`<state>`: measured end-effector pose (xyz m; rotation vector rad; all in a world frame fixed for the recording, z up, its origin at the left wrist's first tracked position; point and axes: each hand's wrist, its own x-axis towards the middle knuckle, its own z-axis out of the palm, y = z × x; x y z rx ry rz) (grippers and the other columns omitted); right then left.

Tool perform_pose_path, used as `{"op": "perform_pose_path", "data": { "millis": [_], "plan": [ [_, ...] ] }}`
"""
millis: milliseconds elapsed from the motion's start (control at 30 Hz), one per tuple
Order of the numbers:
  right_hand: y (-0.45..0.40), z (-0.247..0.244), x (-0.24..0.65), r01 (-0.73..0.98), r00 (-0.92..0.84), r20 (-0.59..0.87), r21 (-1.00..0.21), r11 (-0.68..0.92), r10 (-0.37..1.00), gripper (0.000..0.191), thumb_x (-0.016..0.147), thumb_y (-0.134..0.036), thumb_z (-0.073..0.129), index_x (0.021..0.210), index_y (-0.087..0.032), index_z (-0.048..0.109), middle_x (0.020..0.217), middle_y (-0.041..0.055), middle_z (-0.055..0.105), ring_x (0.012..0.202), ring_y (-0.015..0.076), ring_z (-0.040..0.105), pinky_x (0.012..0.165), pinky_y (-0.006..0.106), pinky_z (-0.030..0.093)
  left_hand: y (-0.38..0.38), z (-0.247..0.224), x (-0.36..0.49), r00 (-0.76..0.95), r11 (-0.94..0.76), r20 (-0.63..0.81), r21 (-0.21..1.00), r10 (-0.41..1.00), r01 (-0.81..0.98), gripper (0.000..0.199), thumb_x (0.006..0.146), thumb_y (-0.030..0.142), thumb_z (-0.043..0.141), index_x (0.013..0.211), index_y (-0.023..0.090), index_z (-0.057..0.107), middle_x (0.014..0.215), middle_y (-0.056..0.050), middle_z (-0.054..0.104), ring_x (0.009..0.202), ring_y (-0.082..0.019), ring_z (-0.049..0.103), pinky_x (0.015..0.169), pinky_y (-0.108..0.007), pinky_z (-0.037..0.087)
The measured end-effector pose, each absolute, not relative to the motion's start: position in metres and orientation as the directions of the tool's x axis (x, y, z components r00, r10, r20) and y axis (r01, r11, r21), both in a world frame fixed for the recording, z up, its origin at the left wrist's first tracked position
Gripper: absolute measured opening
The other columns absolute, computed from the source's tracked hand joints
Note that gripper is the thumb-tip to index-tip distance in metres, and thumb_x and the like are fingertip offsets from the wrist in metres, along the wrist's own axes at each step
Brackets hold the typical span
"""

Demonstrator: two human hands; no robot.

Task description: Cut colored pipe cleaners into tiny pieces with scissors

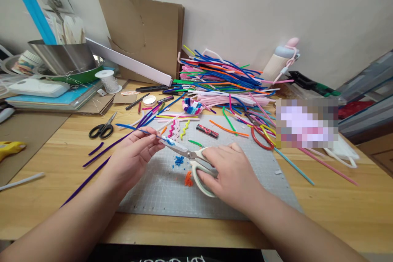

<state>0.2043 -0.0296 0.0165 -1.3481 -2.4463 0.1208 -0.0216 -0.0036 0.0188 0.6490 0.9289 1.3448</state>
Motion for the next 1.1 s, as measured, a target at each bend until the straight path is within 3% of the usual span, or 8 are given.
{"op": "perform_pose_path", "data": {
  "millis": [833,1100],
  "plan": [
    [-0.0305,0.0192,0.2043,0.797,-0.489,0.201,-0.291,0.529,0.848,0.013,0.083,-0.032,0.056,0.075,-0.021,0.054,0.067,-0.0011,0.059,0.065,0.0168,0.05,0.065,0.03,0.028,-0.0013,0.0174,-0.0224,-0.049,0.132,-0.181,0.852,0.982,-0.506,0.013,0.067,0.014,0.071,0.075,0.014,0.061,0.067,0.0,0.064,0.063,-0.012,0.063,0.072,-0.028,0.052],
    [-0.0227,0.0203,0.2113,0.85,-0.378,0.228,-0.299,0.434,0.897,0.019,0.083,-0.034,0.054,0.071,-0.02,0.051,0.063,-0.0013,0.054,0.062,0.0163,0.049,0.063,0.03,0.029,-0.0016,0.017,-0.0225,-0.101,0.096,-0.156,0.891,0.983,-0.443,0.015,0.069,0.016,0.07,0.081,0.014,0.062,0.07,0.002,0.064,0.065,-0.011,0.063,0.072,-0.026,0.052]
  ]
}}
